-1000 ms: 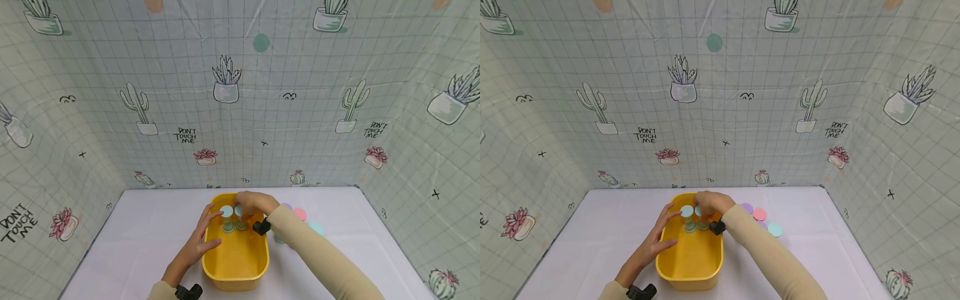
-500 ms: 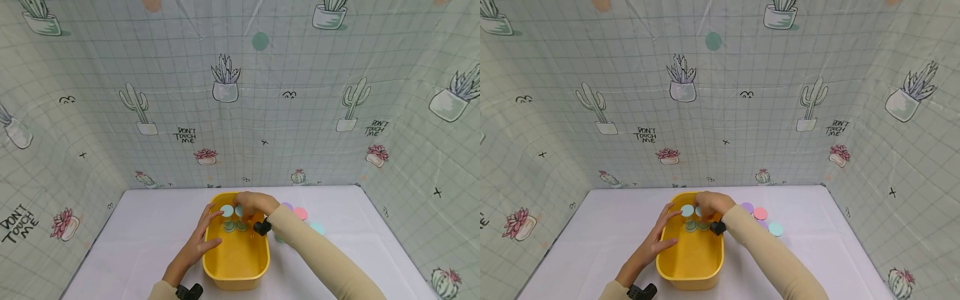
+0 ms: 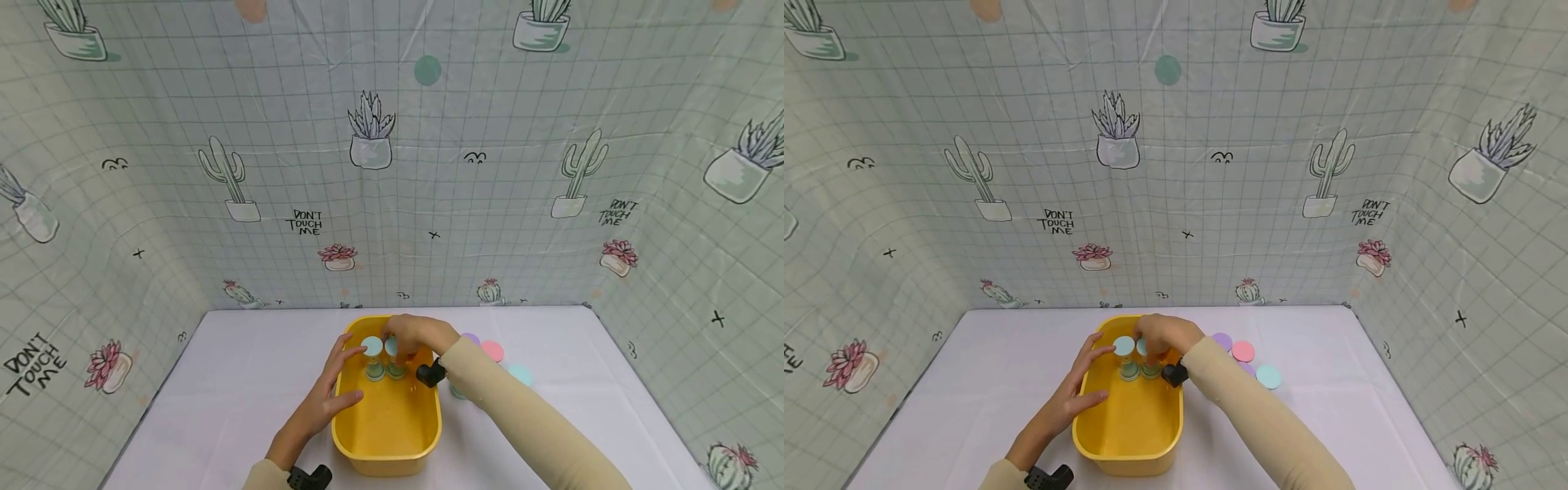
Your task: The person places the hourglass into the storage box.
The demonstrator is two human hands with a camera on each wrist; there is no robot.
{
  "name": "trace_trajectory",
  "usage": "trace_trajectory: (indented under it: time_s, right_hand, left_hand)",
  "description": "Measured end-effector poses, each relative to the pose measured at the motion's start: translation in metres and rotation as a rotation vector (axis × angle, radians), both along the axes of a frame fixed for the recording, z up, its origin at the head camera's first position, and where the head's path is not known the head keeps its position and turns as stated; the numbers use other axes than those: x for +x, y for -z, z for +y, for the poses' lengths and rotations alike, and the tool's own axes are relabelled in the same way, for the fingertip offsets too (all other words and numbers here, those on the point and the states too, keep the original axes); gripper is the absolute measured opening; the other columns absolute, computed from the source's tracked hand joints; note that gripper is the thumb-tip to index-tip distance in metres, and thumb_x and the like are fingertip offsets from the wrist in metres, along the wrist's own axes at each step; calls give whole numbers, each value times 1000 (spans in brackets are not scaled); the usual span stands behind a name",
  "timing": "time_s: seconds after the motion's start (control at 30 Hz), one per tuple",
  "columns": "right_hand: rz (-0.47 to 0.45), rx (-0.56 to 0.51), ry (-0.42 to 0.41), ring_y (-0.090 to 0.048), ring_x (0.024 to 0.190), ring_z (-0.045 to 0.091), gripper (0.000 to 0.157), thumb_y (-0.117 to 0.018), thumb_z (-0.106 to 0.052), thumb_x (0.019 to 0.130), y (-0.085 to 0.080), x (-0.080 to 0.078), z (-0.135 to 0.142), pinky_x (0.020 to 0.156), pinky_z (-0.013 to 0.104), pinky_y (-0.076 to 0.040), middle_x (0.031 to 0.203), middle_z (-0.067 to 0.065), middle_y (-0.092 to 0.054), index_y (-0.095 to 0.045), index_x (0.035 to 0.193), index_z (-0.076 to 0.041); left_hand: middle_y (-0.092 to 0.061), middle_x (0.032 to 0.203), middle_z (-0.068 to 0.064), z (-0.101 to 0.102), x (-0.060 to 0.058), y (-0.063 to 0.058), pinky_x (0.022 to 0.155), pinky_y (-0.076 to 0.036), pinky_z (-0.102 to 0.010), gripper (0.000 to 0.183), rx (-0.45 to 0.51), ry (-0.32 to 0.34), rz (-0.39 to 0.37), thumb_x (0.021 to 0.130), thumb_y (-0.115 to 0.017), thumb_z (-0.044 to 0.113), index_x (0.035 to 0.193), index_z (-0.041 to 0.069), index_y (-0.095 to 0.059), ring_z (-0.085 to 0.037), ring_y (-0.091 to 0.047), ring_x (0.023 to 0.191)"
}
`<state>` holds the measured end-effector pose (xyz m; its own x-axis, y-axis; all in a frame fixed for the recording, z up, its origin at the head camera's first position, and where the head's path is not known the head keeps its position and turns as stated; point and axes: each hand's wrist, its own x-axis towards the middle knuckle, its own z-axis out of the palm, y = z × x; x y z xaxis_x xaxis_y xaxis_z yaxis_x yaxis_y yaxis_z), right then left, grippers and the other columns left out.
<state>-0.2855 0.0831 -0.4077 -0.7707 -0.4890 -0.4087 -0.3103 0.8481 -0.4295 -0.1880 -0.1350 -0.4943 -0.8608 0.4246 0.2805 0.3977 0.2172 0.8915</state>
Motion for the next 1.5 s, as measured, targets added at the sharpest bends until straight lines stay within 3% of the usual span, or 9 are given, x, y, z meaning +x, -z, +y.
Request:
trace_trajectory:
  time_s: [0.23, 0.33, 0.43, 0.57, 0.77, 1.1, 1.33, 1.5]
  right_hand:
    - [51, 21, -57, -63, 100, 18, 38, -84, -13, 85, -20, -2, 5, 92, 36, -58, 123, 7, -68, -72, 120, -15]
    - [22, -40, -56, -67, 101, 24, 38, -81, -11, 87, -32, -2, 11, 88, 37, -60, 128, 13, -67, -69, 124, -12]
    - [26, -112, -70, -67, 112, 30, 40, -78, -11, 91, -44, 0, 19, 92, 39, -60, 134, 17, -65, -66, 130, -9]
    - [103, -212, -108, -61, 129, 34, 41, -73, -15, 96, -60, 3, 35, 102, 44, -57, 138, 20, -64, -63, 134, -5]
    - [199, -360, -62, -66, 121, 36, 47, -70, -27, 98, -74, 10, 66, 97, 44, -59, 140, 18, -63, -59, 140, -8]
    - [303, -379, -32, -59, 129, 40, 62, -73, -31, 96, -65, 25, 121, 105, 57, -51, 148, 18, -57, -50, 148, -7]
    - [321, -330, 5, -51, 134, 49, 72, -75, -39, 93, -43, 45, 162, 103, 65, -50, 153, 20, -51, -47, 151, -6]
    - [316, -311, 89, -47, 137, 55, 87, -76, -45, 91, -24, 61, 184, 102, 69, -48, 159, 23, -41, -37, 157, -5]
  left_hand:
    - [-2, 173, -18, -2, 0, 0, 110, -5, -86, 62, -8, -12, -1, 96, -62, 24, 155, 19, -43, -51, 4, 157]
    - [-2, 173, -17, -4, 0, 0, 111, -4, -86, 62, -1, -17, -4, 96, -62, 24, 155, 16, -43, -51, 4, 157]
    - [-2, 173, -17, -5, -1, 1, 111, -4, -86, 62, -1, -17, -4, 96, -62, 25, 155, 16, -43, -51, 3, 157]
    - [-3, 173, -18, -6, -1, 2, 110, -5, -87, 63, -5, -17, 4, 95, -62, 26, 154, 16, -43, -52, 2, 156]
    - [-3, 173, -17, -6, -3, 4, 109, -8, -87, 63, -13, -21, 11, 96, -63, 28, 155, 16, -43, -52, 1, 157]
    - [-3, 173, -17, -2, -3, 5, 107, -11, -89, 64, -20, -15, -2, 95, -64, 30, 154, 15, -44, -52, 0, 156]
    - [-2, 173, -18, -1, -4, 5, 110, -10, -86, 65, -6, 0, 14, 96, -63, 29, 154, 10, -43, -52, 2, 157]
    - [-3, 173, -18, -2, -5, 5, 111, -10, -86, 64, -4, 5, 28, 96, -63, 28, 154, 11, -43, -52, 1, 157]
